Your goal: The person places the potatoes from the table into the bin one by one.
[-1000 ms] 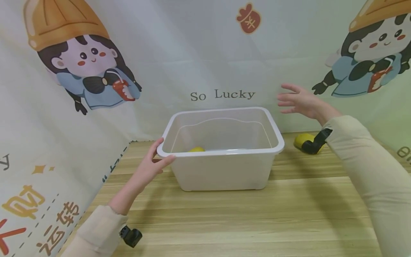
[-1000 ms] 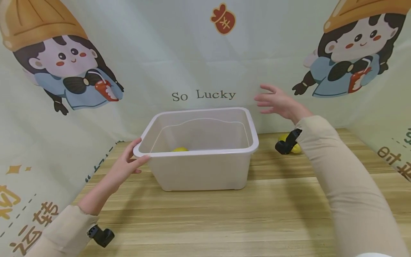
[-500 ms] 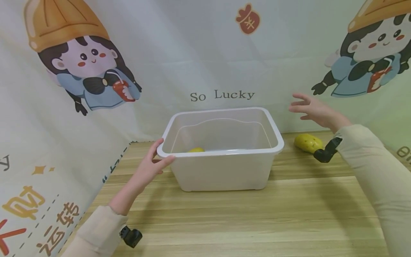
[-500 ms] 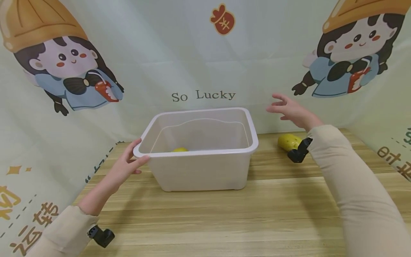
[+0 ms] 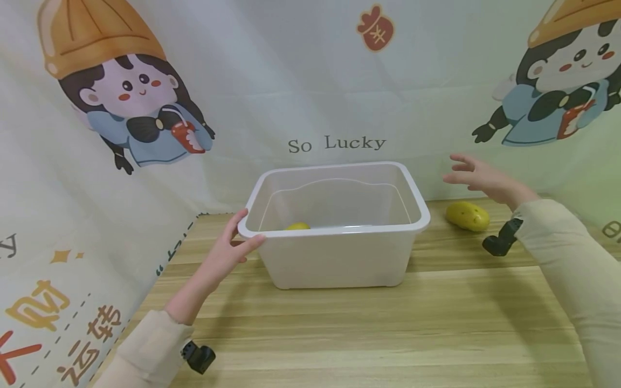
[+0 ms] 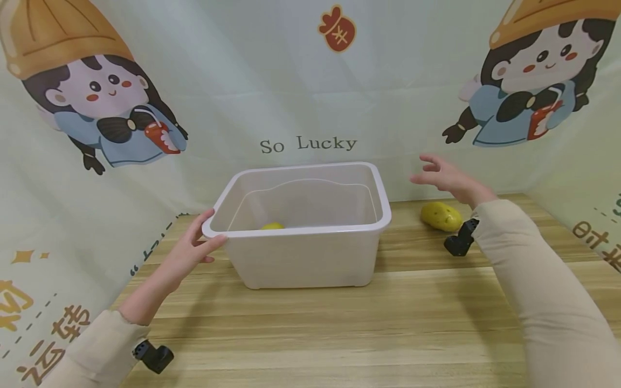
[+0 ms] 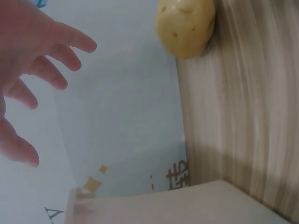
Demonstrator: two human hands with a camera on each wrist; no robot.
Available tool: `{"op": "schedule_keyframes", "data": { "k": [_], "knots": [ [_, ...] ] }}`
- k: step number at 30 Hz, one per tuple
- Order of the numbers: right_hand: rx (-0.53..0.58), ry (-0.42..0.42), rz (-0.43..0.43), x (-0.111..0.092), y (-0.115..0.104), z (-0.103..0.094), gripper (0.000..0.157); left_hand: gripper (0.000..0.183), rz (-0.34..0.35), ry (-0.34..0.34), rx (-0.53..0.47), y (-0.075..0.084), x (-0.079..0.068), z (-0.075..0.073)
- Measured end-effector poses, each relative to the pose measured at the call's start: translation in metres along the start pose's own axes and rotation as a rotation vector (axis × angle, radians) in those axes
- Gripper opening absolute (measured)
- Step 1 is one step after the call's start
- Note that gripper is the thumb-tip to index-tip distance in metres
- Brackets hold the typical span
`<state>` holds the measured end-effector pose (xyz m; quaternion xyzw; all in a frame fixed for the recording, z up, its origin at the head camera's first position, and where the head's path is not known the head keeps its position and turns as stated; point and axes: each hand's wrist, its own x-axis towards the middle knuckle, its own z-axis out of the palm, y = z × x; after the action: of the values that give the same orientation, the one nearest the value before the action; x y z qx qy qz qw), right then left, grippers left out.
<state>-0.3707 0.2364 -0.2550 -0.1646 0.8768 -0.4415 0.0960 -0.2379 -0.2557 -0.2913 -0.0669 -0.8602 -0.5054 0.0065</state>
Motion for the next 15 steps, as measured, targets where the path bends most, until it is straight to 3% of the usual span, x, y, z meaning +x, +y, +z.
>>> {"op": "schedule_keyframes", "data": {
  "k": [15],
  "knots": [
    [-0.106, 0.022, 0.019, -0.007, 0.022, 0.008, 0.087, 0.075, -0.002, -0.004, -0.006, 0.000, 0.000, 0.000]
  ]
}}
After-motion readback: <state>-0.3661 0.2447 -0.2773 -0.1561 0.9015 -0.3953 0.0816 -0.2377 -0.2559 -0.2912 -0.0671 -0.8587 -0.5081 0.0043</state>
